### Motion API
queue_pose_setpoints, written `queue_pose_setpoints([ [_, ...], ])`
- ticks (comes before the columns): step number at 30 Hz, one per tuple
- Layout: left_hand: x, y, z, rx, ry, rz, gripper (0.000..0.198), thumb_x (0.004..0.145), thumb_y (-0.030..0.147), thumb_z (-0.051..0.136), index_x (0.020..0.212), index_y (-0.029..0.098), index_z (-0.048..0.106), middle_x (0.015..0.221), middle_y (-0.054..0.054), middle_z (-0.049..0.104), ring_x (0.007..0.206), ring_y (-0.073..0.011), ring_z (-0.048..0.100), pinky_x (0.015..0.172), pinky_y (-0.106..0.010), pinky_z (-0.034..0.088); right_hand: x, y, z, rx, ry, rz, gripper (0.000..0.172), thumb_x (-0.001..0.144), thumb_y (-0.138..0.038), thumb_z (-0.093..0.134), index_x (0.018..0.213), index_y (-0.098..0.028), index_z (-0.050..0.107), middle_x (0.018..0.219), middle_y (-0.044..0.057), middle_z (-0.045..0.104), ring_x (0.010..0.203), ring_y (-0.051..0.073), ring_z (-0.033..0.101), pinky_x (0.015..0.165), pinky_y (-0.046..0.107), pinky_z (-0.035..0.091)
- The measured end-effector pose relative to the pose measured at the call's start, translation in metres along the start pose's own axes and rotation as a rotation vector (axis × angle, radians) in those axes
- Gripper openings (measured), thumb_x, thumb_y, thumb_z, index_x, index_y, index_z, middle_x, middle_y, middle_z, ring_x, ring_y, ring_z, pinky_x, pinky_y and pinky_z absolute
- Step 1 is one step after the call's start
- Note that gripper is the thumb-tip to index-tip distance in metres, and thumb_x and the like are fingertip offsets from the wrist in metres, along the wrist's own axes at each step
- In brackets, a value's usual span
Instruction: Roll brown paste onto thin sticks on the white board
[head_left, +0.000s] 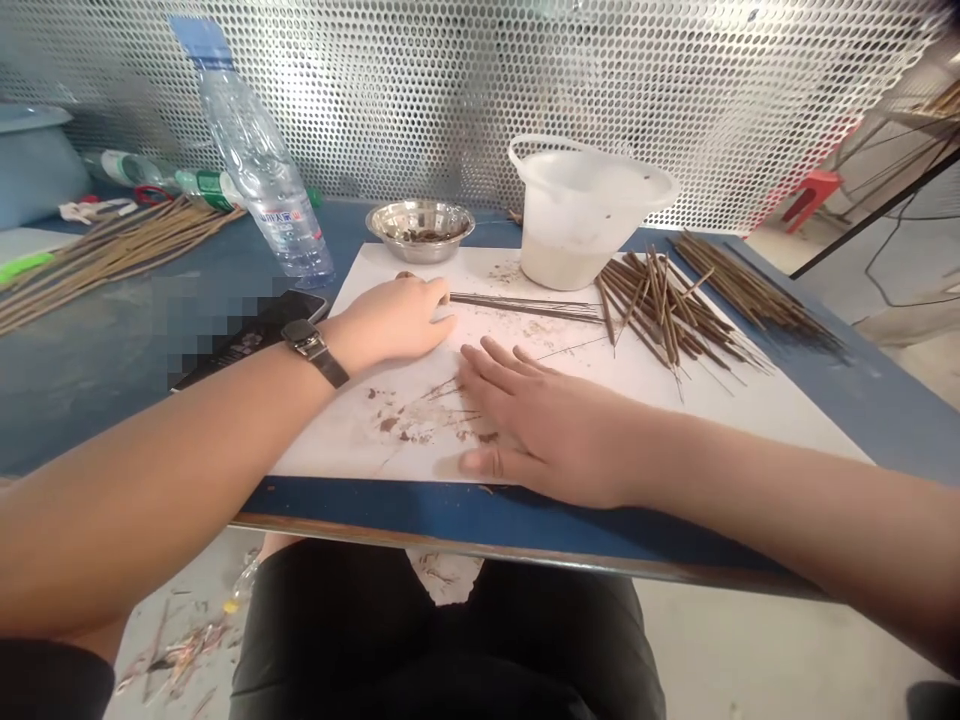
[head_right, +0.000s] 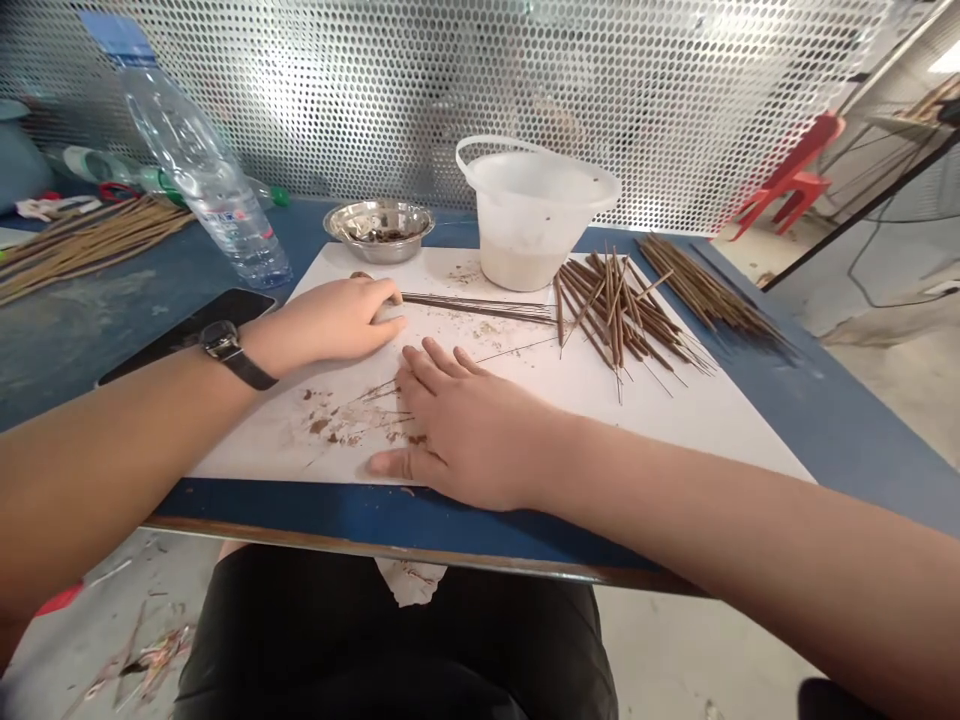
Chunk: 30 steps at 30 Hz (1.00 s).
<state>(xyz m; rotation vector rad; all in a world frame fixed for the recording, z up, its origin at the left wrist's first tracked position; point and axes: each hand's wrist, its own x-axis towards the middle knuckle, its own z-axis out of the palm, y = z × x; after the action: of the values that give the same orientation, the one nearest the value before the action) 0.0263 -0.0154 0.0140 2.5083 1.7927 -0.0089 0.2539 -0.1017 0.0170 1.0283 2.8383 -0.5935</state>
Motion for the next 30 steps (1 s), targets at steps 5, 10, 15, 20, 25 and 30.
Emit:
queue_pose_setpoints([
  [5, -0.001, 0.000, 0.001, 0.023, -0.009, 0.015, 0.048, 0.108, 0.045, 0.046, 0.140, 0.015, 0.066, 0.132, -0.023, 0.071, 0.098, -0.0349, 0.073, 0.085, -0.045, 0.053, -0.018, -0.010, 0.007, -0.047, -0.021, 0.022, 0.112, 0.106, -0.085, 0.039, 0.179, -0.001, 0.027, 0.187, 0.023, 0.012, 0.174, 0.047, 0.002, 0.142, 0.067, 0.017],
  [10, -0.003, 0.003, -0.001, 0.037, -0.012, 0.005, 0.047, 0.108, 0.043, 0.047, 0.139, 0.015, 0.067, 0.132, -0.022, 0.071, 0.096, -0.0337, 0.073, 0.084, -0.044, 0.054, -0.005, 0.000, 0.007, -0.039, 0.005, 0.014, 0.114, 0.106, -0.087, 0.038, 0.178, 0.001, 0.028, 0.186, 0.026, 0.010, 0.174, 0.047, 0.002, 0.140, 0.068, 0.019],
  [15, -0.004, 0.005, -0.002, 0.034, -0.014, -0.004, 0.045, 0.107, 0.043, 0.048, 0.139, 0.017, 0.068, 0.126, -0.019, 0.074, 0.099, -0.0343, 0.072, 0.085, -0.044, 0.054, -0.004, 0.012, 0.017, -0.050, 0.109, -0.047, 0.111, 0.106, -0.086, 0.040, 0.179, -0.004, 0.031, 0.187, 0.025, 0.016, 0.174, 0.047, 0.004, 0.139, 0.071, 0.021],
  [20, -0.002, 0.003, 0.000, 0.030, -0.014, 0.007, 0.044, 0.108, 0.045, 0.049, 0.138, 0.019, 0.067, 0.126, -0.017, 0.075, 0.102, -0.0330, 0.072, 0.086, -0.042, 0.054, -0.020, 0.008, 0.019, -0.077, 0.127, -0.047, 0.107, 0.106, -0.086, 0.041, 0.177, -0.006, 0.039, 0.185, 0.025, 0.026, 0.174, 0.048, 0.015, 0.138, 0.068, 0.028],
  [25, 0.002, 0.000, 0.004, 0.047, 0.009, 0.002, 0.049, 0.106, 0.046, 0.050, 0.143, 0.018, 0.067, 0.131, -0.019, 0.074, 0.110, -0.0382, 0.072, 0.091, -0.047, 0.054, -0.001, 0.018, 0.007, -0.079, 0.116, -0.059, 0.108, 0.106, -0.087, 0.039, 0.174, -0.003, 0.042, 0.185, 0.028, 0.023, 0.174, 0.051, 0.009, 0.137, 0.075, 0.024],
  [30, 0.001, -0.001, 0.004, -0.003, 0.008, -0.003, 0.050, 0.105, 0.047, 0.052, 0.145, 0.021, 0.067, 0.129, -0.017, 0.074, 0.111, -0.0378, 0.072, 0.094, -0.047, 0.055, -0.019, 0.009, 0.010, -0.099, 0.113, -0.060, 0.107, 0.105, -0.085, 0.044, 0.176, -0.005, 0.040, 0.186, 0.027, 0.025, 0.174, 0.049, 0.010, 0.137, 0.071, 0.028],
])
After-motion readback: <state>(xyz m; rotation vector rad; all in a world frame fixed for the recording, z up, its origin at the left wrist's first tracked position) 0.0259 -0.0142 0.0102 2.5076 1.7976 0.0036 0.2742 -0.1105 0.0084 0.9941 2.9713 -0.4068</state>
